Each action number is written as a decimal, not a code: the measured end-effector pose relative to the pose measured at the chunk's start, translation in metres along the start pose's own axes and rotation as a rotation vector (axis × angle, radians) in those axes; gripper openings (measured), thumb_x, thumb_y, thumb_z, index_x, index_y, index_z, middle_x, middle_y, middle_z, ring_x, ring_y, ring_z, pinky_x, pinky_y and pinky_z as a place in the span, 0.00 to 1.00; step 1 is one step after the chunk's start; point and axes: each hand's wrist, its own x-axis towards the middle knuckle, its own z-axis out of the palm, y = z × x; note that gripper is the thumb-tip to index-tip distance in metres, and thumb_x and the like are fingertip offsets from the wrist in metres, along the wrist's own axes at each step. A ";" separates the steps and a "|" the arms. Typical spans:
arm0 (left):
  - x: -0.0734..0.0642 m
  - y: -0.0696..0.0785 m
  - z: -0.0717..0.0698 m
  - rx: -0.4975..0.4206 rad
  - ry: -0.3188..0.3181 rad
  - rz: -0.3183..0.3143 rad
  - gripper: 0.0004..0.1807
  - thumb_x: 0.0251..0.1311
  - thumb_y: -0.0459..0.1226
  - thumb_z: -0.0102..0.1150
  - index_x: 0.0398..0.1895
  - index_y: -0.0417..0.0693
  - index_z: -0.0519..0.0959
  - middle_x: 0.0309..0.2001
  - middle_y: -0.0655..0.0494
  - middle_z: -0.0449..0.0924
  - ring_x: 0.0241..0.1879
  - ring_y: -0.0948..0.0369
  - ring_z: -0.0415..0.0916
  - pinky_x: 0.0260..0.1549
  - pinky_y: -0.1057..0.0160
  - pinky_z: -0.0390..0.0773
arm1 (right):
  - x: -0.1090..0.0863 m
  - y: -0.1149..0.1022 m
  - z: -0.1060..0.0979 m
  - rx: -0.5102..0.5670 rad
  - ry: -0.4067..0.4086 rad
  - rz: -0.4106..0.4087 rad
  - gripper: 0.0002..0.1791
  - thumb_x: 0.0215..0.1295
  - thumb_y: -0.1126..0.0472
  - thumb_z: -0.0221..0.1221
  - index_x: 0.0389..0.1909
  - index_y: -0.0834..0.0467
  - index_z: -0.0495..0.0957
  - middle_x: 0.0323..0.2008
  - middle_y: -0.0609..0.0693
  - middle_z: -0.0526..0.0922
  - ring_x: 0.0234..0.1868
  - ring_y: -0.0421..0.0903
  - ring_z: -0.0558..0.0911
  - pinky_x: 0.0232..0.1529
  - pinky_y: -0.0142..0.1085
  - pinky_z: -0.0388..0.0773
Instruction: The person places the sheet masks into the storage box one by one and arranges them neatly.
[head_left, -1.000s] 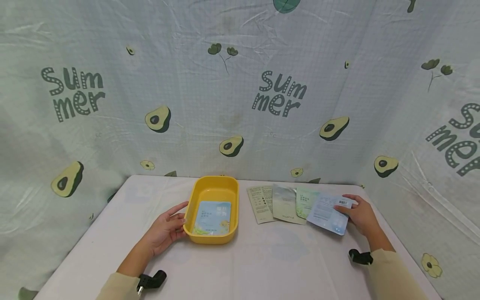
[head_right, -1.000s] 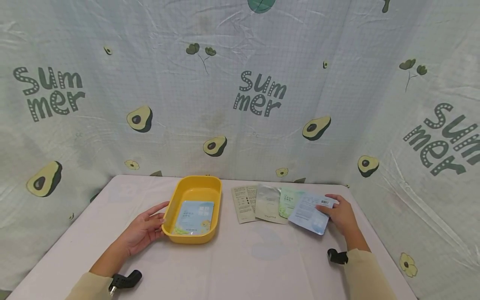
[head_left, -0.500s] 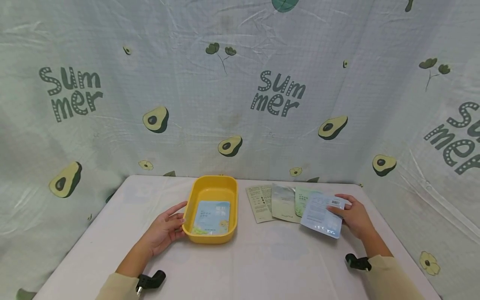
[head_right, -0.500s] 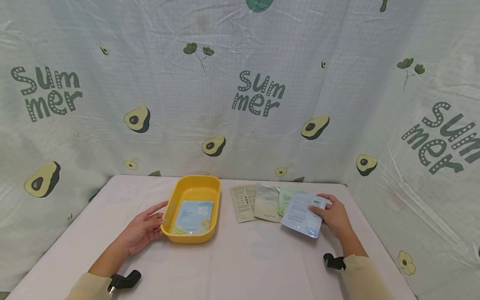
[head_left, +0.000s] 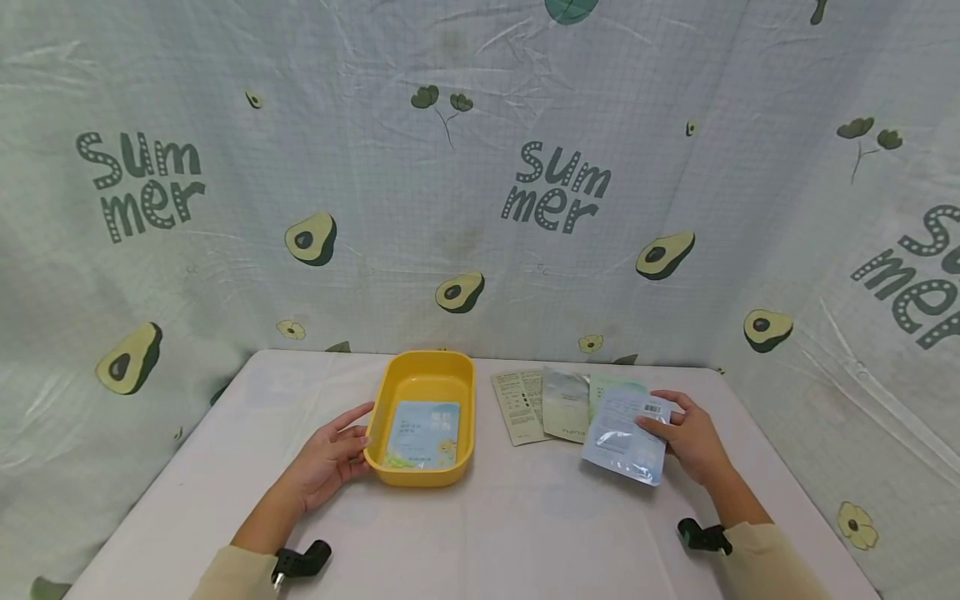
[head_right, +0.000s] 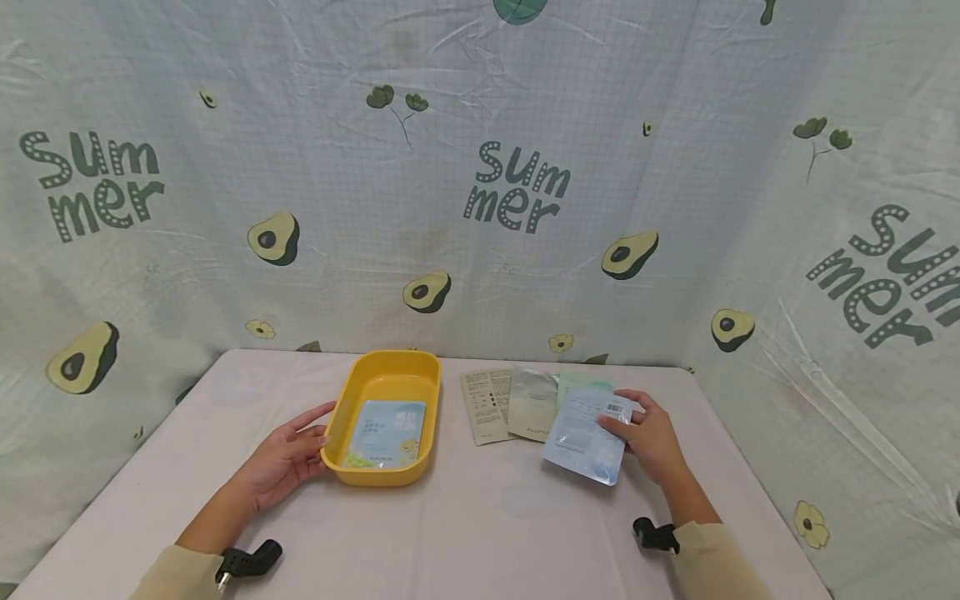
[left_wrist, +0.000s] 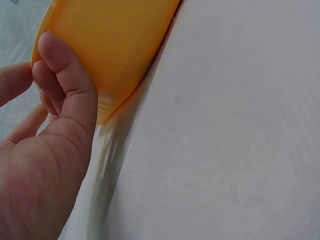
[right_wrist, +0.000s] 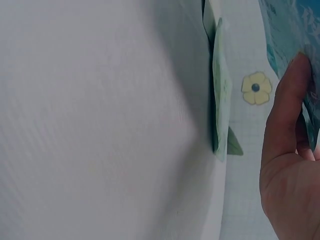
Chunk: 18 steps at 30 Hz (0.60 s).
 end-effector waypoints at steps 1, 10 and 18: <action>0.000 0.000 0.000 0.000 0.002 -0.001 0.39 0.73 0.31 0.52 0.83 0.50 0.49 0.50 0.55 0.76 0.37 0.61 0.80 0.42 0.65 0.85 | 0.000 0.000 0.002 0.005 -0.003 0.000 0.43 0.65 0.52 0.69 0.76 0.56 0.58 0.67 0.68 0.74 0.42 0.43 0.86 0.42 0.36 0.87; -0.001 0.001 0.000 -0.001 0.005 -0.005 0.39 0.73 0.31 0.53 0.83 0.51 0.50 0.50 0.55 0.76 0.37 0.61 0.79 0.42 0.66 0.85 | -0.008 -0.008 0.018 0.044 -0.024 -0.011 0.42 0.66 0.55 0.68 0.76 0.55 0.58 0.68 0.68 0.74 0.43 0.43 0.86 0.42 0.35 0.87; 0.000 0.000 -0.001 -0.016 -0.005 -0.008 0.39 0.73 0.31 0.52 0.83 0.51 0.49 0.50 0.55 0.77 0.38 0.61 0.80 0.42 0.66 0.85 | -0.010 -0.014 0.030 0.061 -0.045 -0.017 0.42 0.65 0.57 0.69 0.76 0.55 0.58 0.66 0.68 0.75 0.44 0.46 0.87 0.42 0.38 0.87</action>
